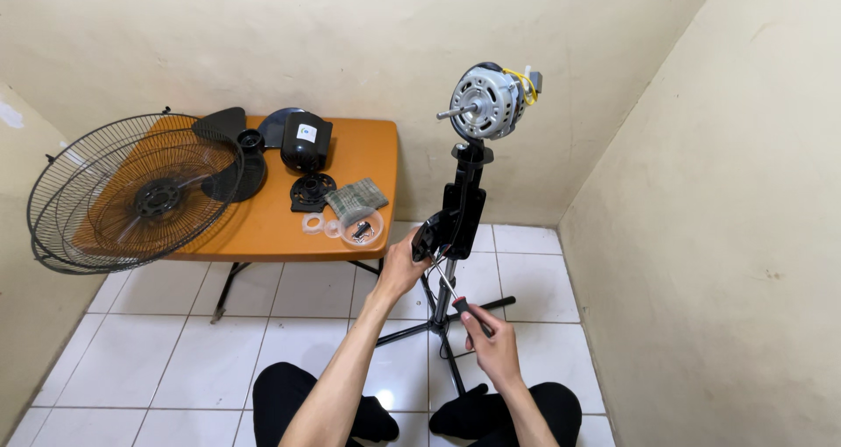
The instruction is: The person attaches the motor housing to the fan stand and then secures the control panel to the stand using a screwdriver. They tighten screws to fasten the components together.
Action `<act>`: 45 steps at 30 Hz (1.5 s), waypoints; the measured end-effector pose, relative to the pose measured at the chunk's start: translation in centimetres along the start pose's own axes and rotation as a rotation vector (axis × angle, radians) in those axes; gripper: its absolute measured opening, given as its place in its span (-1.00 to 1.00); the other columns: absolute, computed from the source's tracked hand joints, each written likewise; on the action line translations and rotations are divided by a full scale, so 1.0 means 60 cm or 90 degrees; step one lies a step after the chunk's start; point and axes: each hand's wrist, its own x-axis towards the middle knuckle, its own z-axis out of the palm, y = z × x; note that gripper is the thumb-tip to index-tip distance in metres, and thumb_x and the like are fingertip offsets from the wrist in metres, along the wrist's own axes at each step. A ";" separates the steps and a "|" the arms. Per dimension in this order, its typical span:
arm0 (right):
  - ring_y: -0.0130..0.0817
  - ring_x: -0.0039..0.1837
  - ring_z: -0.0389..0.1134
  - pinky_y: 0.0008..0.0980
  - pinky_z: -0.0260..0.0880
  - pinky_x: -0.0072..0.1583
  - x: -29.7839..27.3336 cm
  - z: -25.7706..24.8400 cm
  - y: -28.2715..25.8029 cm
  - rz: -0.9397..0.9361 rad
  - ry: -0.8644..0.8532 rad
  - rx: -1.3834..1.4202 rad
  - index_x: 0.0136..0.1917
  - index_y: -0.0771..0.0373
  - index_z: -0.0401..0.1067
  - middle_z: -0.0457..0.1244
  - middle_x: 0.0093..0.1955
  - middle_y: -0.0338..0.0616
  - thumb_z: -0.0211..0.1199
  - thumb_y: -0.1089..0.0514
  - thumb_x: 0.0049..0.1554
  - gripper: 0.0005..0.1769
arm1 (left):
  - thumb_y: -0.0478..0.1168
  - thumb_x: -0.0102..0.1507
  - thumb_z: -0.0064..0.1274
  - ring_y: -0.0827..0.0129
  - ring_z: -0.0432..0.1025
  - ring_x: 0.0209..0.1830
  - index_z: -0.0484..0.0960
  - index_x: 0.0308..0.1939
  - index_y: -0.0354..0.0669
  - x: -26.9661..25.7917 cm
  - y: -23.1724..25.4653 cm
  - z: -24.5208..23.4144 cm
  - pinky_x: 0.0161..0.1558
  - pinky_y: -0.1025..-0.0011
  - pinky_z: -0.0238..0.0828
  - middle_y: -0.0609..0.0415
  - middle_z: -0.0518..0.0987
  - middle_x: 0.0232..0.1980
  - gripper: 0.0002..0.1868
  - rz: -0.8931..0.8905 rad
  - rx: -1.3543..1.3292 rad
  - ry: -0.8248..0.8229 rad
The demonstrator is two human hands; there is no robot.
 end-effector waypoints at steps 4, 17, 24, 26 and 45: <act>-0.50 -0.37 0.23 -0.50 0.04 -0.44 0.001 -0.001 0.013 0.364 -0.053 0.301 0.15 0.38 0.49 0.25 -0.31 -0.16 0.26 0.03 0.16 -0.59 | -0.38 0.05 0.24 -0.11 0.56 0.01 0.51 0.21 -0.08 -0.004 0.004 0.005 -0.01 0.18 0.49 -0.20 0.67 -0.09 -0.38 -0.001 -0.007 -0.007; -0.36 -0.23 0.43 -0.35 0.43 -0.18 -0.022 0.014 0.010 -0.091 0.138 -0.293 -0.02 0.26 0.60 0.34 -0.18 -0.18 0.45 0.10 0.03 -0.74 | -0.38 0.02 0.26 -0.07 0.57 -0.08 0.55 0.17 -0.05 -0.005 0.021 0.004 -0.06 0.18 0.49 -0.15 0.68 -0.14 -0.39 -0.039 0.013 0.008; -0.31 -0.27 0.39 -0.37 0.24 -0.37 -0.004 0.008 0.046 0.391 0.031 0.445 0.14 0.41 0.50 0.32 -0.19 -0.02 0.31 0.06 0.11 -0.57 | -0.41 0.06 0.22 -0.09 0.57 -0.05 0.56 0.21 -0.05 -0.005 0.034 -0.001 -0.05 0.18 0.49 -0.18 0.68 -0.09 -0.39 0.011 -0.025 -0.001; -0.31 -0.24 0.40 -0.38 0.27 -0.35 -0.006 0.010 0.058 0.360 0.043 0.400 0.17 0.45 0.49 0.35 -0.15 0.04 0.31 0.06 0.11 -0.53 | -0.40 0.07 0.22 -0.05 0.58 -0.05 0.55 0.22 -0.06 -0.008 0.037 -0.002 -0.04 0.20 0.49 -0.19 0.67 -0.11 -0.40 0.005 -0.033 -0.007; -0.36 -0.16 0.47 -0.44 0.26 -0.33 -0.012 0.014 0.065 0.393 0.095 0.300 0.16 0.28 0.57 0.37 -0.18 -0.05 0.35 0.19 0.08 -0.64 | -0.44 0.05 0.16 -0.06 0.59 -0.06 0.54 0.23 -0.07 0.001 0.026 0.007 -0.02 0.21 0.48 -0.20 0.66 -0.09 -0.37 -0.013 -0.020 -0.045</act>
